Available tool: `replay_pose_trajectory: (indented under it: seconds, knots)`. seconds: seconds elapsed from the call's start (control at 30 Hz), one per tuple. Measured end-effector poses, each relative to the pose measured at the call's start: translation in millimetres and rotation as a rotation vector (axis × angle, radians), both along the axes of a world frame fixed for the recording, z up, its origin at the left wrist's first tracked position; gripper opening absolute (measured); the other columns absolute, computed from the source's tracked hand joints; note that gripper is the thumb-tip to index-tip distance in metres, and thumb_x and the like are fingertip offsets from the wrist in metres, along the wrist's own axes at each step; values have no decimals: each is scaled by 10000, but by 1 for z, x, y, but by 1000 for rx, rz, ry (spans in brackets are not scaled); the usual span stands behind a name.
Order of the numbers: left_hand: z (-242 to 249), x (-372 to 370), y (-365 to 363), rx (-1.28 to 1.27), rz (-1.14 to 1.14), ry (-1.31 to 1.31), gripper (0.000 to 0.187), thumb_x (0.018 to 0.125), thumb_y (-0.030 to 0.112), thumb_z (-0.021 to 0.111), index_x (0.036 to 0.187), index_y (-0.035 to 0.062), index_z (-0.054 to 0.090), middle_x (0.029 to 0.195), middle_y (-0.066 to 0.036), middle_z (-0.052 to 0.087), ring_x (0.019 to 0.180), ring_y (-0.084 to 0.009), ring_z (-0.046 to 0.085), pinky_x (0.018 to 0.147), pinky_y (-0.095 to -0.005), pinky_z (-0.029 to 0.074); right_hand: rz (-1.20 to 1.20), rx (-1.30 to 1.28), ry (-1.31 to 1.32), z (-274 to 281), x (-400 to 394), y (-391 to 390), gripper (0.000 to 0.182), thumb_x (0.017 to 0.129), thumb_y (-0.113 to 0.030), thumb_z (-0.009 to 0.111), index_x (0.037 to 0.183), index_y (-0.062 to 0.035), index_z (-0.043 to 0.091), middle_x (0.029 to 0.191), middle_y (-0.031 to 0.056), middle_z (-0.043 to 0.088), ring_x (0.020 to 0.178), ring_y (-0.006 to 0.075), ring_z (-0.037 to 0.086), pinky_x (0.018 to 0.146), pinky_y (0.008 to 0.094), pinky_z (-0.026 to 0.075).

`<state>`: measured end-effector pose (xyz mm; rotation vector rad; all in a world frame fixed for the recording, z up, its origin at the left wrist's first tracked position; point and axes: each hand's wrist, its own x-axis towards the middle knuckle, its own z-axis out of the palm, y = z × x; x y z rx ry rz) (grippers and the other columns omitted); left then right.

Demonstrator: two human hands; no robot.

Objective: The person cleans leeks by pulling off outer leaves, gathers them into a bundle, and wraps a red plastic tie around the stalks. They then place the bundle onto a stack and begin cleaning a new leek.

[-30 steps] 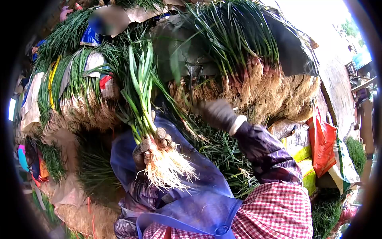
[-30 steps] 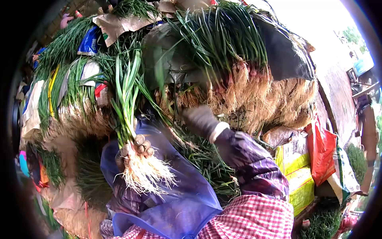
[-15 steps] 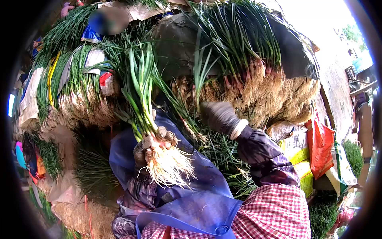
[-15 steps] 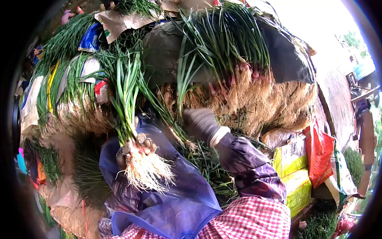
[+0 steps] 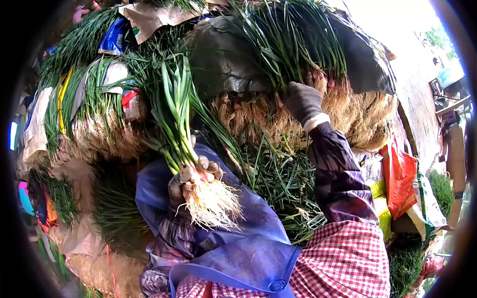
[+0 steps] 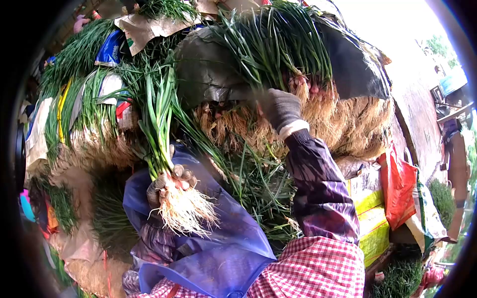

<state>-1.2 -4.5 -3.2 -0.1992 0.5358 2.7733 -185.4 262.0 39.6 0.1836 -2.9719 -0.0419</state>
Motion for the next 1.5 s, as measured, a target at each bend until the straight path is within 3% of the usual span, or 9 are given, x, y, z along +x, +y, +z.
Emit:
replay_pose_trajectory:
  seconds: [0.17,0.27,0.5,0.8,0.93,1.07,1.27,1.4,1.5]
  knots:
    - [-11,5,-8,4,-12,41,563,820,112,613,1328,44,381,1058,-161,565,799,-213,603,684,-334,524,218,-1156,-230,-5,67,-28,184,753,-195,754,818,-84,623,719,60,645,610,153,608,579,281,523]
    - [-5,2,-1,8,-9,-45,436,827,113,610,1209,-20,445,870,-132,588,734,-197,608,677,-287,520,398,-969,-272,-8,122,-71,166,758,-160,739,854,-82,629,766,76,664,693,144,648,647,268,540]
    - [12,6,12,91,-56,-46,427,827,170,608,1184,3,445,1012,-181,582,885,-270,586,773,-378,510,-13,-1901,-907,-44,105,-98,300,852,-327,679,864,-33,622,636,-38,520,537,28,433,449,181,304]
    - [16,8,12,238,-71,146,678,841,174,588,1429,140,252,943,-59,509,886,-217,464,736,-330,436,149,-2199,-1069,-56,123,-111,392,831,-408,678,976,-53,596,766,-14,554,657,63,488,562,200,412]
    - [18,8,11,174,-2,115,698,832,126,592,1435,141,241,930,-79,506,902,-247,486,724,-334,454,-172,-2048,-492,-65,124,-91,211,853,-282,655,854,-75,612,644,-38,539,540,35,472,448,179,350]
    - [10,11,1,121,-8,4,629,811,94,617,1354,108,301,886,-97,537,819,-225,554,633,-229,482,55,-818,-356,-97,107,-25,295,799,-356,699,915,-90,643,752,52,671,623,144,623,582,277,497]
    - [11,17,9,-384,-88,-185,278,784,154,652,988,-10,560,750,-85,591,630,-155,578,602,-259,496,294,-633,-391,-18,95,-91,356,762,-398,695,967,-110,653,778,115,663,742,267,653,699,376,509]
    - [-1,26,0,-428,-21,-246,315,777,106,633,1047,-14,526,774,-98,574,662,-184,570,628,-302,511,526,-740,-420,-42,102,-105,219,812,-247,666,947,-75,670,732,84,658,652,216,641,625,326,516]
    - [9,18,9,-248,2,-88,582,764,87,626,1293,39,389,851,-116,542,729,-212,555,656,-329,508,101,-1684,-1109,-26,100,-89,197,817,-222,664,856,-35,615,595,-42,489,483,56,442,442,176,360]
